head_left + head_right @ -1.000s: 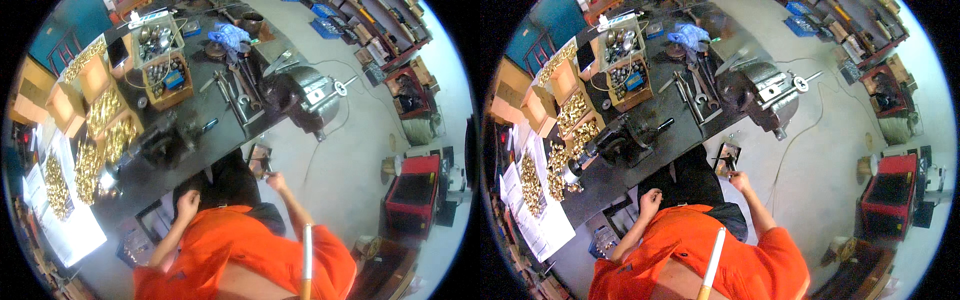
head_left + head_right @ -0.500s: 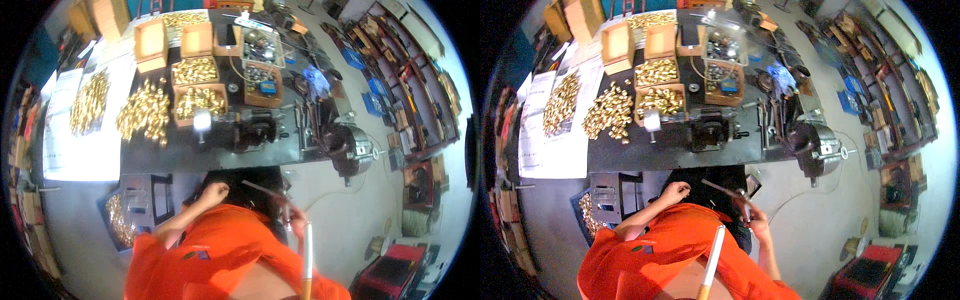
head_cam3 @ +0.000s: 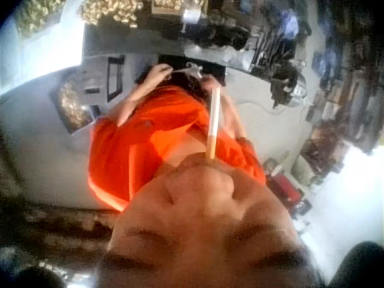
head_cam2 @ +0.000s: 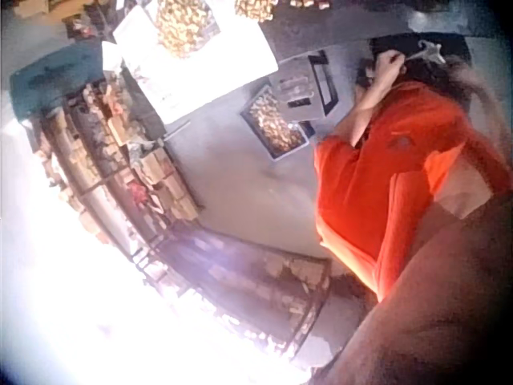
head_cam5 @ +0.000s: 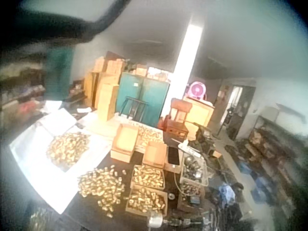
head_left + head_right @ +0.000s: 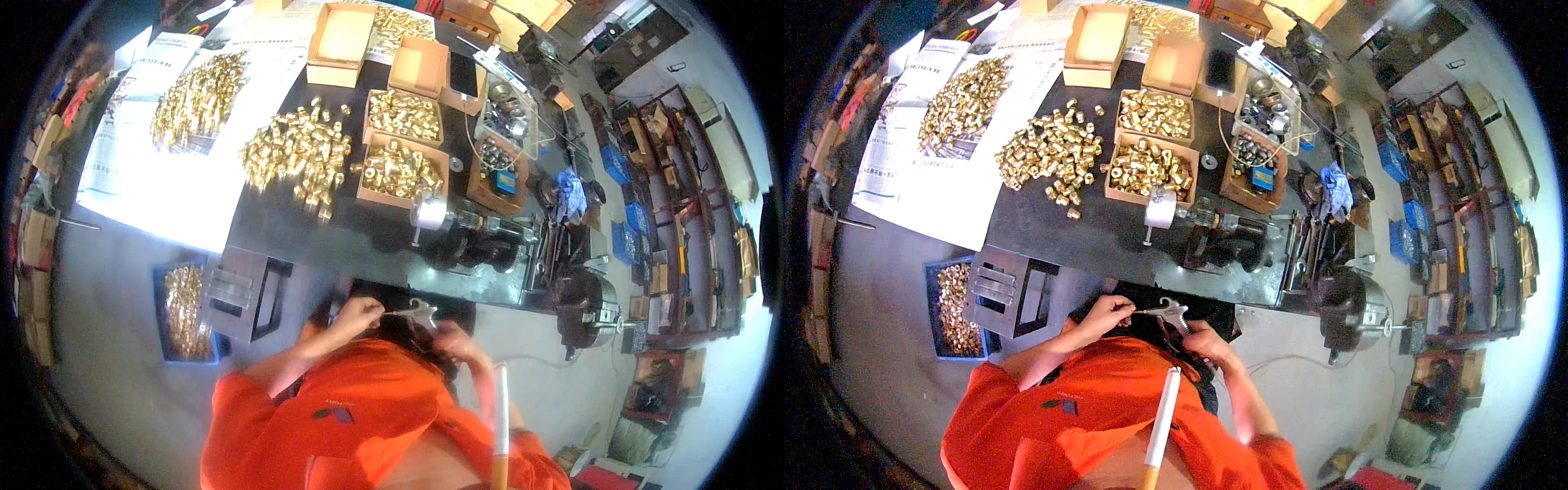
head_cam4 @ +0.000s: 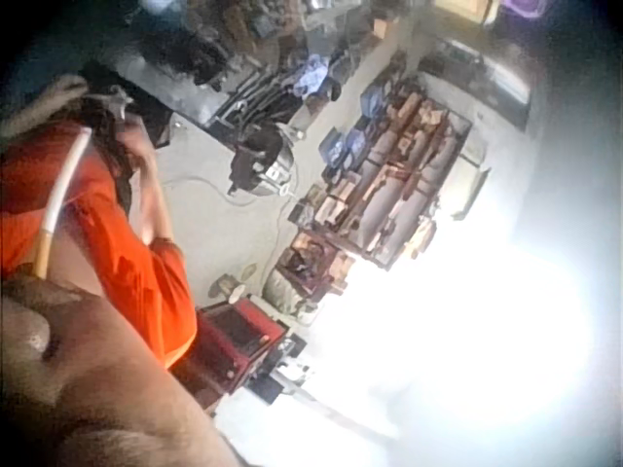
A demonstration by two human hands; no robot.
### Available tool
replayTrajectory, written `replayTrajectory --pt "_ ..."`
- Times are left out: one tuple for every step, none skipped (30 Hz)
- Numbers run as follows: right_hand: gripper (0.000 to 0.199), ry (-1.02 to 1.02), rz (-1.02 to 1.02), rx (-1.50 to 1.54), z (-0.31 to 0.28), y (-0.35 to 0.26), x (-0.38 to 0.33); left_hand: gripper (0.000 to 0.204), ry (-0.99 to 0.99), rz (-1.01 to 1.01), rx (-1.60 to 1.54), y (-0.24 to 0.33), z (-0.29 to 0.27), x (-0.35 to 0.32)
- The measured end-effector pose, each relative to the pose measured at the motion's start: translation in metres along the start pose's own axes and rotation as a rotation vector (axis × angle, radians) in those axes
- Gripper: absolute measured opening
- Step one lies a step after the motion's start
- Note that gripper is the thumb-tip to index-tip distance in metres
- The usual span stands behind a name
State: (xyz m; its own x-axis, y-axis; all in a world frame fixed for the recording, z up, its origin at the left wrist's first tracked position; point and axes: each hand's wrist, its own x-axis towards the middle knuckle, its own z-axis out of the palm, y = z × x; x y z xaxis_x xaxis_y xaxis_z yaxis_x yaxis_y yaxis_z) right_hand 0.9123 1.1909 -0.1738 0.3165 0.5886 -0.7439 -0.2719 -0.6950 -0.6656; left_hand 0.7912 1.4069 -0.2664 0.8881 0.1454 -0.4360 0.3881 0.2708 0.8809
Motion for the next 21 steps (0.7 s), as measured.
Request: replayTrajectory --pt "0.034 -0.069 0.000 -0.022 -0.003 0.019 0.017 0.021 0.009 0.016 0.083 0.004 -0.001 0.000" --pt "0.035 -0.270 0.063 0.192 -0.007 0.052 0.044 0.021 0.020 0.036 0.167 0.013 -0.003 -0.001" --pt "0.034 -0.332 0.100 0.258 -0.004 0.043 0.045 0.021 0.045 0.054 0.246 0.018 -0.007 -0.002" --pt "0.033 -0.398 0.135 0.324 0.005 0.019 0.040 0.021 0.081 0.048 0.243 0.019 -0.010 -0.002" --pt "0.031 -0.463 0.173 0.389 0.010 0.004 0.039 0.021 0.104 0.071 0.259 0.018 -0.013 -0.002" --pt "0.029 -0.536 0.179 0.341 0.011 0.002 0.046 0.021 0.123 0.096 0.289 0.020 -0.017 -0.002" --pt "0.028 -0.485 0.178 0.255 0.014 -0.013 0.047 0.021 0.146 0.121 0.316 0.024 -0.022 -0.004" --pt "0.027 -0.433 0.176 0.170 0.017 -0.031 0.047 0.021 0.149 0.089 0.292 0.028 -0.028 -0.008" --pt "0.026 -0.372 0.170 0.080 0.016 -0.043 0.046 0.020 0.149 0.061 0.175 0.029 -0.032 -0.010" --pt "0.025 -0.408 0.080 0.109 0.013 -0.032 0.056 0.020 0.147 0.035 0.057 0.027 -0.039 -0.013" --pt "0.025 -0.373 0.003 0.140 0.016 -0.030 0.056 0.020 0.143 0.010 -0.062 0.023 -0.046 -0.017" --pt "0.026 -0.328 -0.073 0.176 0.019 -0.029 0.054 0.018 0.204 -0.046 -0.020 0.020 -0.056 -0.017" --pt "0.026 -0.288 -0.146 0.206 0.022 -0.030 0.051 0.016 0.236 -0.065 -0.088 0.010 -0.066 -0.016" --pt "0.028 -0.259 -0.176 0.131 0.023 -0.033 0.048 0.015 0.258 -0.091 -0.069 -0.002 -0.071 -0.020" --pt "0.029 -0.230 -0.198 0.054 0.024 -0.035 0.043 0.014 0.277 -0.121 -0.055 -0.006 -0.068 -0.026" --pt "0.030 -0.198 -0.222 -0.020 0.024 -0.038 0.037 0.014 0.258 -0.104 -0.053 -0.012 -0.064 -0.028" --pt "0.031 -0.180 -0.221 -0.059 0.023 -0.041 0.032 0.014 0.238 -0.088 -0.048 -0.019 -0.061 -0.027" --pt "0.032 -0.160 -0.222 -0.096 0.022 -0.045 0.027 0.014 0.217 -0.070 -0.042 -0.020 -0.058 -0.028" --pt "0.033 -0.139 -0.224 -0.132 0.020 -0.046 0.023 0.013 0.240 -0.085 -0.115 -0.020 -0.057 -0.028" --pt "0.034 -0.111 -0.254 -0.242 0.015 -0.041 0.027 0.013 0.261 -0.100 -0.187 -0.019 -0.057 -0.027" --pt "0.035 -0.080 -0.282 -0.352 0.006 -0.030 0.036 0.013 0.279 -0.114 -0.259 -0.016 -0.057 -0.025"
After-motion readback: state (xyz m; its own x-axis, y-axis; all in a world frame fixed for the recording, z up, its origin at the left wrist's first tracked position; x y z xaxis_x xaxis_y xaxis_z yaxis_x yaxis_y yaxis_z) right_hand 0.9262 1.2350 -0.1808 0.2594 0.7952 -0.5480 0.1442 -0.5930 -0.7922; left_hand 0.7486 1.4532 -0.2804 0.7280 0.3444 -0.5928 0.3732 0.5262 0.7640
